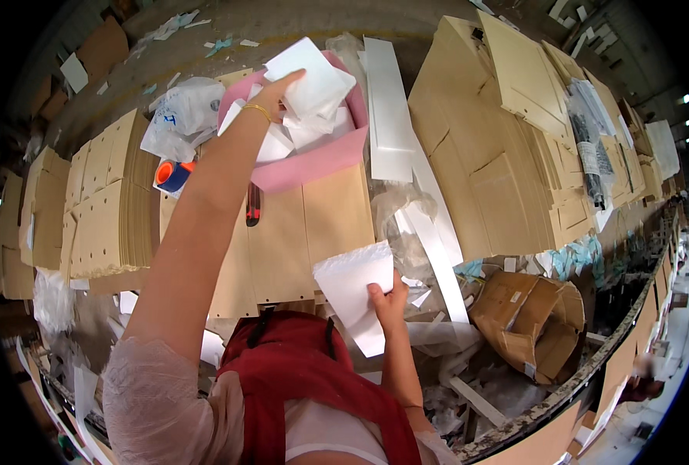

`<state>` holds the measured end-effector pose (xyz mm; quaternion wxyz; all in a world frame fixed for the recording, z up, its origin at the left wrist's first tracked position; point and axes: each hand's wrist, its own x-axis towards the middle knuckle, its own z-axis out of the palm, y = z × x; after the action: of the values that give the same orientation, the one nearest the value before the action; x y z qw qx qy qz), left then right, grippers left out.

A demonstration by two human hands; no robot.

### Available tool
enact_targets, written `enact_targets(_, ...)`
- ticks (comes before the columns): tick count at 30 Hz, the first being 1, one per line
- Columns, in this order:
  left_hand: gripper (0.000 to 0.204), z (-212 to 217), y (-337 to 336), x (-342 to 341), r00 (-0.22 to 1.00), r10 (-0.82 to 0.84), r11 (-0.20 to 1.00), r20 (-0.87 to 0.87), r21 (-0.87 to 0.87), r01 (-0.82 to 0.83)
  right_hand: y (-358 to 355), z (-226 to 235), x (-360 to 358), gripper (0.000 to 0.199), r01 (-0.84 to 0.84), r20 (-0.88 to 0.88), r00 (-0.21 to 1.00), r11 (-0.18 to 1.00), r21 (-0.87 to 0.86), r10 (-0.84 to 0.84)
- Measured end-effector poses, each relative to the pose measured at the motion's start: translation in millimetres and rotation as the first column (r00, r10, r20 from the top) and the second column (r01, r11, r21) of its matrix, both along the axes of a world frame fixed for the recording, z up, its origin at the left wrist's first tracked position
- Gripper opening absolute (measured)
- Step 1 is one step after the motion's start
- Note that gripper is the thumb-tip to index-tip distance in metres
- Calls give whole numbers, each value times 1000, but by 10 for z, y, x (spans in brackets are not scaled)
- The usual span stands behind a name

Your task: The person places white foam pieces into a cardboard box and then uses a utility knife to cut long white foam strips on a wooden workbench. The cut pieces are placed into a pink bin.

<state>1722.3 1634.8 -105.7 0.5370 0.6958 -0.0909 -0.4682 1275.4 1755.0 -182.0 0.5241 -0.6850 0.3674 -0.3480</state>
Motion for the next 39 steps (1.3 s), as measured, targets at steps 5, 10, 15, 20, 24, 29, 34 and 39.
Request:
enact_targets(5, 102, 290, -73, -250, 990, -135, 940, 41, -312, 141, -58, 93, -9, 45, 34, -7, 999, 997, -74, -34)
enact_targets(10, 112, -527, -531, 137, 894, -118, 986, 432, -56, 157, 172, 23, -2, 47, 24, -106, 994, 991, -131, -38)
enact_targets(15, 113, -61, -733, -700, 775, -230, 914, 588, 404, -35, 418, 119, -16, 42, 152, -153, 975, 985, -81, -163)
enact_targets(20, 119, 23, -650, -831, 546, -239, 911, 803, 380, -160, 433, 400, -20, 36, 338, -77, 938, 941, -24, -339)
enact_targets(24, 100, 274, 36, -892, 620, 6, 907, 785, -265, 327, 137, 807, 23, 34, 432, -60, 901, 900, 56, -429)
enact_targets(29, 78, 330, 1498, -2192, 784, -252, 455, 567, -646, 613, -168, 1465, 266, 44, 490, 71, 871, 860, -142, -485)
enact_targets(34, 62, -216, 2420, -3024, 827, -207, 644, 522, -564, 517, -101, 1942, 629, 58, 251, -206, 954, 954, 161, -216)
enact_targets(39, 49, -294, 2412, -2892, 913, -376, 673, 160, -630, 387, -257, 2177, 459, 79, 384, -240, 913, 896, 225, -331)
